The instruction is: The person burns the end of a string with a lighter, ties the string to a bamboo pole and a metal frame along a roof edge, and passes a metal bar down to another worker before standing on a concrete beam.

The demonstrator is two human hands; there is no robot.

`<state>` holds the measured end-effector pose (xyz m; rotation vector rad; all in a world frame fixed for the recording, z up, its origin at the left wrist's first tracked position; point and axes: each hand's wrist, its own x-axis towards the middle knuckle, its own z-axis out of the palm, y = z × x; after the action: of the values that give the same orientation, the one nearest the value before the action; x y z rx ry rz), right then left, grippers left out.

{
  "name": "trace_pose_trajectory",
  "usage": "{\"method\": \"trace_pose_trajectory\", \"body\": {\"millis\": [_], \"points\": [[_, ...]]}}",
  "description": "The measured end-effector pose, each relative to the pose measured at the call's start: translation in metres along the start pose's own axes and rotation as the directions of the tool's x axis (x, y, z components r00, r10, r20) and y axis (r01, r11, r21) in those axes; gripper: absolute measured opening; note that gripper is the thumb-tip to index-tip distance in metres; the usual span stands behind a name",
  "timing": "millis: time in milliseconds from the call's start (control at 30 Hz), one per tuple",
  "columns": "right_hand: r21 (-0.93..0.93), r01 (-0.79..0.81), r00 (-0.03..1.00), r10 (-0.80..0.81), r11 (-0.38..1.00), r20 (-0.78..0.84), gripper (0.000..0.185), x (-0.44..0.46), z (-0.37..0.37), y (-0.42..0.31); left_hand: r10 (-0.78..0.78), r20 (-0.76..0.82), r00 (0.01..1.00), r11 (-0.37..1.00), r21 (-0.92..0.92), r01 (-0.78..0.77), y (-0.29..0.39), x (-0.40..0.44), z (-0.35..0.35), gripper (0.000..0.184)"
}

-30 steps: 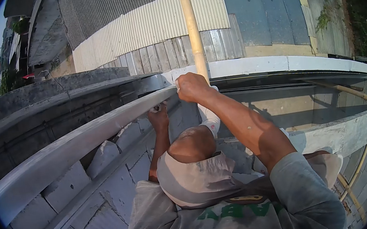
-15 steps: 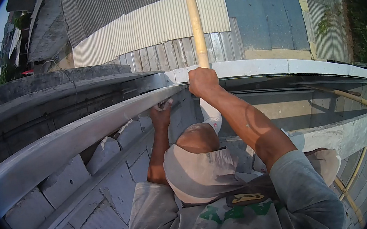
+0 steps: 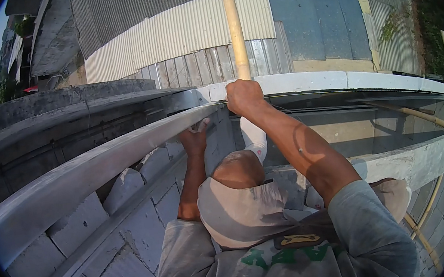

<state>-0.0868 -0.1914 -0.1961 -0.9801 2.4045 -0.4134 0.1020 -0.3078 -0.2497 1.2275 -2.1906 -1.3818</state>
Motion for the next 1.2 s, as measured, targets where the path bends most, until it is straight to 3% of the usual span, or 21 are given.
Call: {"method": "trace_pose_trajectory", "body": {"millis": [67, 167, 267, 567, 767, 867, 933, 1000, 1067, 1167, 1200], "points": [[0.001, 0.011, 1.0, -0.011, 1.0, 0.009, 0.017, -0.002, -0.002, 0.0, 0.045, -0.03, 0.999, 0.998, -0.037, -0.046, -0.007, -0.001, 0.005, 0.041], [-0.007, 0.016, 1.0, -0.016, 1.0, 0.002, 0.015, -0.003, -0.005, -0.002, 0.048, -0.039, 0.998, 0.981, 0.192, -0.04, -0.019, 0.0, 0.003, 0.046], [-0.002, 0.05, 0.999, -0.05, 0.999, -0.016, 0.013, 0.0, -0.008, -0.004, 0.073, -0.066, 0.995, 0.979, 0.193, -0.059, -0.02, 0.0, 0.003, 0.046], [0.002, 0.088, 0.995, -0.088, 0.996, -0.042, 0.01, 0.021, -0.008, -0.016, 0.207, -0.158, 0.965, 0.877, 0.467, -0.112, -0.004, -0.004, 0.009, 0.051], [0.016, 0.095, 0.995, -0.094, 0.995, -0.029, 0.015, 0.03, -0.02, -0.033, 0.2, -0.184, 0.962, 0.867, 0.491, -0.087, 0.004, -0.002, 0.01, 0.046], [0.271, -0.095, 0.996, 0.09, 0.958, 0.03, 0.017, 0.038, -0.022, -0.038, 0.166, -0.231, 0.959, 0.893, 0.448, -0.047, 0.014, -0.003, 0.014, 0.043], [0.262, 0.039, 0.992, -0.068, 0.964, 0.102, 0.018, 0.056, 0.007, -0.023, 0.209, -0.253, 0.945, 0.868, 0.492, -0.061, 0.012, -0.003, 0.015, 0.042], [0.488, -0.089, 0.976, -0.022, 0.868, 0.218, 0.019, 0.054, -0.005, -0.024, 0.254, -0.264, 0.93, 0.855, 0.512, -0.089, 0.012, -0.002, 0.017, 0.042], [0.769, -0.454, 0.885, 0.126, 0.449, 0.448, 0.021, 0.043, -0.018, -0.028, 0.298, -0.267, 0.917, 0.847, 0.516, -0.125, 0.011, -0.002, 0.017, 0.042], [0.795, -0.493, 0.867, 0.129, 0.354, 0.481, 0.021, 0.049, -0.005, -0.034, 0.317, -0.238, 0.918, 0.844, 0.512, -0.159, 0.008, -0.001, 0.016, 0.041], [0.802, -0.456, 0.888, 0.141, 0.386, 0.437, 0.022, 0.052, -0.001, -0.037, 0.271, -0.228, 0.935, 0.879, 0.455, -0.144, 0.011, -0.001, 0.015, 0.041]]}}
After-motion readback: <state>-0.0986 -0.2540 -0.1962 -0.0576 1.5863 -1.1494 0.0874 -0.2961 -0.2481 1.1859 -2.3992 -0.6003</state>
